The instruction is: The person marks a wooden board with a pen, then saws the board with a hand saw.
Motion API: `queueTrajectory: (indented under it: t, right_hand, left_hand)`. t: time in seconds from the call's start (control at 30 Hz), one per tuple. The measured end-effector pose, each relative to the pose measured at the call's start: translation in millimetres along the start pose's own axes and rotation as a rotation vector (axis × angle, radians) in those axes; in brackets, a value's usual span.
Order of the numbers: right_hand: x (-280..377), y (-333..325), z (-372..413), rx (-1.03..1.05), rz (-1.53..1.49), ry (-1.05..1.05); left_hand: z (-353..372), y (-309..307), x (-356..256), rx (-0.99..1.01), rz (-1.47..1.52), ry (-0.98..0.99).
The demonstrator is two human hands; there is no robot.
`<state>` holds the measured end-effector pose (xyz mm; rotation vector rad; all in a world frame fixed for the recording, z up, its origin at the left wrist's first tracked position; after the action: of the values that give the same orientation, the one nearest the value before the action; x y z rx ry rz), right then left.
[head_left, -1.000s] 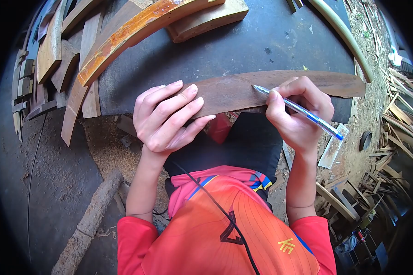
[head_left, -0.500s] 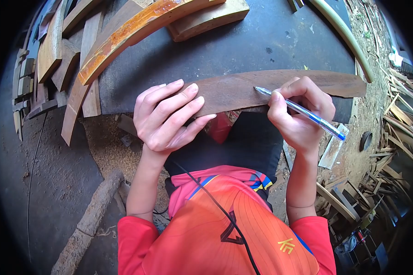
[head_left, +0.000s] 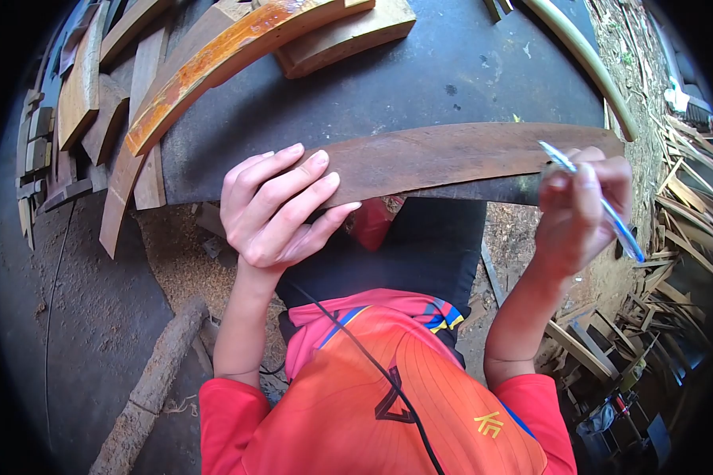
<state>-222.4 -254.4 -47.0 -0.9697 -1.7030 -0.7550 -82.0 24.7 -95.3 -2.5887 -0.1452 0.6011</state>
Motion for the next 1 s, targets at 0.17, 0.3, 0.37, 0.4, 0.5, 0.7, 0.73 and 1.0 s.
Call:
queueTrajectory:
  t: [0.17,0.3,0.37,0.4,0.5,0.7,0.73,1.0]
  right_hand:
    - [-18.1,-3.9,-3.5,0.063,0.058,0.052]
    - [-22.8,7.5,11.4,0.078,0.281,0.006]
    - [-23.5,11.6,12.3,0.083,0.28,0.032]
    - [-25.9,13.0,12.5,0.096,0.291,0.04]
    - [-25.9,20.5,12.3,0.126,0.294,-0.007]
    - [-24.8,23.1,13.1,0.138,0.382,-0.077]
    - [-26.5,22.6,13.6,0.134,0.383,-0.077]
    - [-26.5,22.8,14.6,0.119,0.401,-0.083]
  left_hand:
    - [-2.9,1.3,-3.1,0.04,-0.018,0.027]
    - [-1.6,2.0,-2.7,0.031,-0.017,0.024]
    - [-2.0,2.1,-3.0,0.03,-0.017,0.025]
    - [-2.4,2.0,-3.2,0.03,-0.018,0.025]
    - [-2.3,1.8,-3.5,0.031,-0.018,0.022]
    - [-1.3,2.0,-2.5,0.029,-0.015,0.025]
    - [-1.2,1.7,-1.9,0.024,-0.016,0.016]
    - [-0.7,1.4,-0.3,0.01,-0.013,-0.005]
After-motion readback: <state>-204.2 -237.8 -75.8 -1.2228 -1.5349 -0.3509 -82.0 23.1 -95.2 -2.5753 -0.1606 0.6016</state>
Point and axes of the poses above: each hand's wrist, its own z-axis away from the middle knuckle, its own y-axis out of the palm, x = y × z, the point moved 8 cm from there along -z, towards the middle knuckle, and after that the axes turned 13 degrees about -x, right-handed, at the moved point
